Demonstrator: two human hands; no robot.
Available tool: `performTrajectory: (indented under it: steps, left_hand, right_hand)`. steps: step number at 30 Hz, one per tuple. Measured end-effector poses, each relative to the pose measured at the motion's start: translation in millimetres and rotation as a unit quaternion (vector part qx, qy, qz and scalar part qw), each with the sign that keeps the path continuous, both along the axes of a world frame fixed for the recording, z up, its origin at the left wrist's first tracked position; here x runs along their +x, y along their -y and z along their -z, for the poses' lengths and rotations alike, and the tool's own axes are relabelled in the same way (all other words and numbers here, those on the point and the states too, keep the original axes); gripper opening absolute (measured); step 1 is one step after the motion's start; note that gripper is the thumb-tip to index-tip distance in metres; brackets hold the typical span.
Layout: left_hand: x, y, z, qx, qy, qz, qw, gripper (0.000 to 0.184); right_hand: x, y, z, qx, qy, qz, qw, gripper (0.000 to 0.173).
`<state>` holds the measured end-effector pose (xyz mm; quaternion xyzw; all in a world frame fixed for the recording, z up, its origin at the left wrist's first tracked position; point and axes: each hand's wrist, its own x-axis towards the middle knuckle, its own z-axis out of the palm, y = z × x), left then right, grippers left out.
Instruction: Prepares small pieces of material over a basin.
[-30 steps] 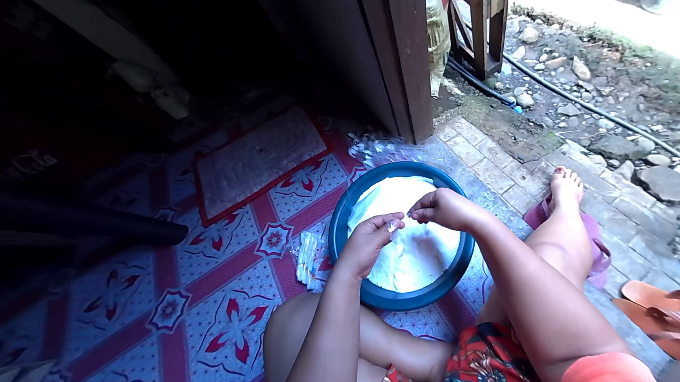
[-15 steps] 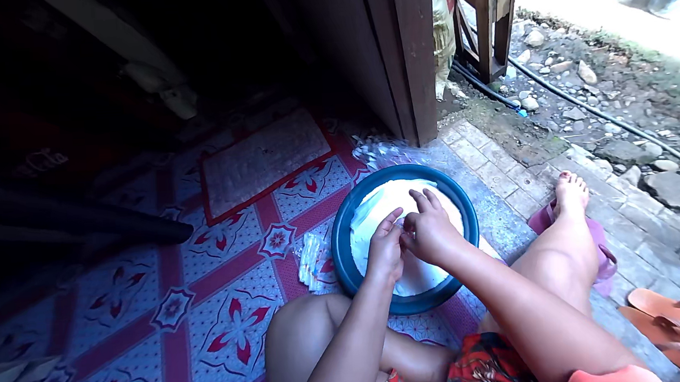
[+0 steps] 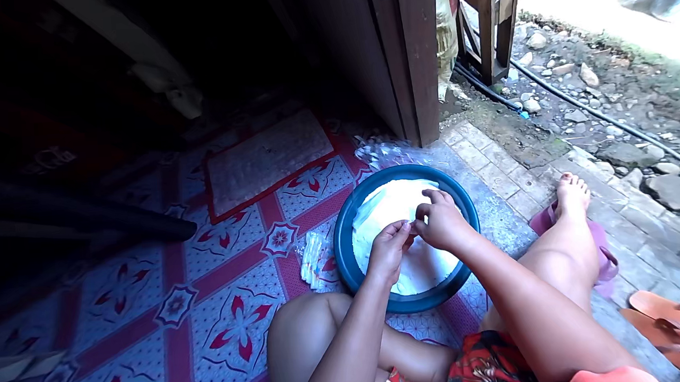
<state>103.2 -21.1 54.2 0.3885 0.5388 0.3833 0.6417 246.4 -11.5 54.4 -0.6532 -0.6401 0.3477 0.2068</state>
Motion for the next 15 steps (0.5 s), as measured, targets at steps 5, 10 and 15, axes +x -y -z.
performTrajectory:
  steps: [5,10,15]
  left_hand:
    - [-7,0,1,-0.009,0.027,0.025,0.999,0.02]
    - [-4,1,-2,-0.004,0.004,0.027,1.0,0.034]
    - [-4,-1,14,0.087,-0.073,0.011,0.993,0.037]
  right_hand:
    - [4,-3,3,-0.01,-0.021,-0.012,1.0,0.021]
    - [4,-4,4,-0.014,-0.022,0.006,1.0,0.026]
    - [2,8,-21,0.011,-0.08,0.013,0.997,0.043]
